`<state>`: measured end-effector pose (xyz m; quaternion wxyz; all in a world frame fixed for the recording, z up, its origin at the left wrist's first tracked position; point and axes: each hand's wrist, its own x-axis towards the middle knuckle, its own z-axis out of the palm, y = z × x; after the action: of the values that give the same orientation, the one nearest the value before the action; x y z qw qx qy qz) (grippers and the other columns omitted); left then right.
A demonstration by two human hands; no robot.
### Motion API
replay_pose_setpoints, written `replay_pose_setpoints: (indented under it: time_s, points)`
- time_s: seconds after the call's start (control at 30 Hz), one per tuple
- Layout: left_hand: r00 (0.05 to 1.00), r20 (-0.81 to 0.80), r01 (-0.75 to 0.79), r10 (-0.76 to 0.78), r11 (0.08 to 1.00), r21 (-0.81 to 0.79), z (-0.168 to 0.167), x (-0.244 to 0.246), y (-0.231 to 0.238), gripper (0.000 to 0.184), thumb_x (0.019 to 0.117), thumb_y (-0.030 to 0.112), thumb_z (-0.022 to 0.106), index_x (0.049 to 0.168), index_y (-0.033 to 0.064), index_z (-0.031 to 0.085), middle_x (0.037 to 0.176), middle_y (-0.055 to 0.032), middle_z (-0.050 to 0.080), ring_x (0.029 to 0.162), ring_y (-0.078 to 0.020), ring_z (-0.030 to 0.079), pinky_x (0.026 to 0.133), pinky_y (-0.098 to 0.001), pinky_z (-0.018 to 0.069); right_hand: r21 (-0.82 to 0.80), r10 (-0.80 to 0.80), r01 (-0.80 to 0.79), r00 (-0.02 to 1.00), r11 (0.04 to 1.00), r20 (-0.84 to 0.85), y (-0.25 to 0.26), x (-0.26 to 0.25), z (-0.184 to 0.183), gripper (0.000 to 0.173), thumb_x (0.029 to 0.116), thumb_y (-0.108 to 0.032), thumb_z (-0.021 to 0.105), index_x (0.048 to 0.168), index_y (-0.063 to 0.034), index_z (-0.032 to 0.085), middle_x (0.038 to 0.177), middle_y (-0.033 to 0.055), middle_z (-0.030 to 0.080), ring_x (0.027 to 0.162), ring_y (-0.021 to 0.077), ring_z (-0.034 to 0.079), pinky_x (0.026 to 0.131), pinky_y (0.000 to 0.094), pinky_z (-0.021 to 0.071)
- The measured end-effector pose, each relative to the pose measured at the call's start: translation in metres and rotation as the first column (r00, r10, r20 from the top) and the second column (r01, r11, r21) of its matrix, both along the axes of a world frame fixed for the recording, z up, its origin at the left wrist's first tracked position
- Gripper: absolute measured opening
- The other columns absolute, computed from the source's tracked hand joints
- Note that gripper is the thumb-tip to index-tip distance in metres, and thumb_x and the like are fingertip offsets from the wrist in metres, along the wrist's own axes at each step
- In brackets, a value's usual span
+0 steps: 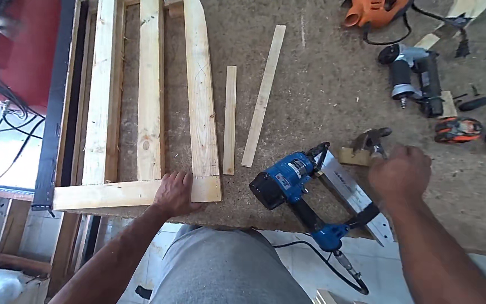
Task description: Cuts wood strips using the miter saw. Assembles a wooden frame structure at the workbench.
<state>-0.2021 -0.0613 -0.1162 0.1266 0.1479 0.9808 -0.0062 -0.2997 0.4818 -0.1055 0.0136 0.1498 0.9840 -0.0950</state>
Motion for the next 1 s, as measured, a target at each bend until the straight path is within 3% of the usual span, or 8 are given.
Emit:
replay_pose_setpoints:
  time_s: [0.1, 0.23, 0.37, 0.53, 0.63, 0.7, 0.77, 1.0]
  points:
    - [1.0, 0.008, 0.0, 0.0, 1.0, 0.021, -0.001, 0.001, -0.001, 0.095, 0.0694, 0.08, 0.067, 0.127, 0.0046, 0.062, 0.115, -0.0122, 0.069, 0.109, -0.0306, 0.066, 0.092, -0.0512, 0.0529, -0.215, 0.091, -0.065, 0.989, 0.974, 0.113, -0.083, 0.064, 0.043, 0.054, 0.1001, -0.021, 0.057, 0.148, 0.0002, 0.047, 0.138, 0.0349, 0.053, 0.125, 0.0548, 0.055, 0.098, 0.0742, 0.0458]
    - [1.0, 0.021, 0.01, -0.011, 0.998, 0.057, 0.001, -0.001, -0.003, 0.094, 0.0706, 0.078, 0.067, 0.129, 0.0047, 0.061, 0.116, -0.0125, 0.068, 0.112, -0.0309, 0.065, 0.095, -0.0512, 0.0519, -0.202, 0.076, -0.024, 0.965, 0.979, 0.253, -0.171, 0.13, -0.009, 0.104, 0.0758, -0.023, 0.083, 0.159, 0.0042, 0.025, 0.156, 0.0357, 0.035, 0.13, 0.0528, 0.053, 0.102, 0.0676, 0.0472]
    - [1.0, 0.01, 0.026, -0.027, 0.997, 0.073, -0.001, 0.002, -0.007, 0.096, 0.0721, 0.077, 0.067, 0.136, 0.0054, 0.057, 0.122, -0.0121, 0.066, 0.115, -0.03, 0.063, 0.098, -0.0504, 0.0499, 0.022, -0.027, 0.024, 0.992, 0.999, 0.12, -0.183, 0.126, -0.049, 0.1, 0.0797, -0.029, 0.081, 0.159, 0.0006, 0.028, 0.158, 0.0286, 0.037, 0.114, 0.0484, 0.064, 0.088, 0.0637, 0.0541]
    - [0.997, -0.075, 0.032, -0.025, 0.994, 0.103, -0.008, 0.016, -0.016, 0.101, 0.0774, 0.076, 0.064, 0.151, 0.009, 0.048, 0.136, -0.0147, 0.061, 0.13, -0.034, 0.056, 0.117, -0.0575, 0.0336, 0.014, 0.063, -0.073, 0.934, 0.997, 0.351, -0.176, 0.1, -0.026, 0.113, 0.0854, -0.024, 0.078, 0.162, 0.0022, -0.001, 0.149, 0.0323, 0.044, 0.099, 0.0454, 0.071, 0.081, 0.0623, 0.0586]
    - [0.997, -0.073, 0.019, -0.01, 0.993, 0.114, -0.011, 0.02, -0.018, 0.1, 0.0801, 0.077, 0.06, 0.154, 0.0108, 0.044, 0.137, -0.0142, 0.06, 0.129, -0.0334, 0.056, 0.118, -0.0572, 0.0324, -0.06, 0.115, -0.102, 0.951, 0.993, 0.286, -0.174, 0.1, 0.022, 0.08, 0.0878, -0.021, 0.075, 0.153, 0.0013, 0.035, 0.124, 0.0308, 0.063, 0.104, 0.0484, 0.068, 0.085, 0.0698, 0.0542]
    - [0.997, -0.081, 0.014, -0.004, 0.992, 0.124, -0.012, 0.02, -0.019, 0.098, 0.0798, 0.078, 0.058, 0.152, 0.0118, 0.047, 0.133, -0.0128, 0.062, 0.123, -0.0323, 0.06, 0.112, -0.0547, 0.0399, -0.177, 0.114, -0.074, 0.967, 0.981, 0.227, -0.178, 0.109, 0.079, 0.04, 0.0908, -0.027, 0.075, 0.122, -0.0051, 0.064, 0.093, 0.0215, 0.071, 0.086, 0.0406, 0.07, 0.074, 0.0683, 0.0547]
    - [0.996, -0.088, 0.03, -0.016, 0.988, 0.153, -0.012, 0.019, -0.02, 0.096, 0.0797, 0.078, 0.059, 0.147, 0.0105, 0.052, 0.125, -0.0133, 0.065, 0.115, -0.0338, 0.062, 0.101, -0.0549, 0.0465, -0.321, 0.043, 0.038, 0.969, 0.946, 0.242, -0.192, 0.128, 0.136, 0.024, 0.0926, -0.028, 0.072, 0.108, -0.0095, 0.069, 0.074, 0.0119, 0.069, 0.063, 0.028, 0.068, 0.06, 0.0532, 0.0592]
    - [0.998, -0.046, 0.06, -0.05, 0.967, 0.246, -0.012, 0.016, -0.023, 0.091, 0.0835, 0.071, 0.063, 0.145, 0.0049, 0.051, 0.129, -0.0172, 0.063, 0.116, -0.0378, 0.061, 0.099, -0.0574, 0.047, -0.758, -0.073, 0.281, 0.952, 0.589, 0.296, -0.308, 0.188, 0.209, 0.025, 0.0953, -0.018, 0.066, 0.115, -0.0034, 0.066, 0.104, 0.0119, 0.076, 0.06, 0.0191, 0.068, 0.051, 0.0324, 0.0585]
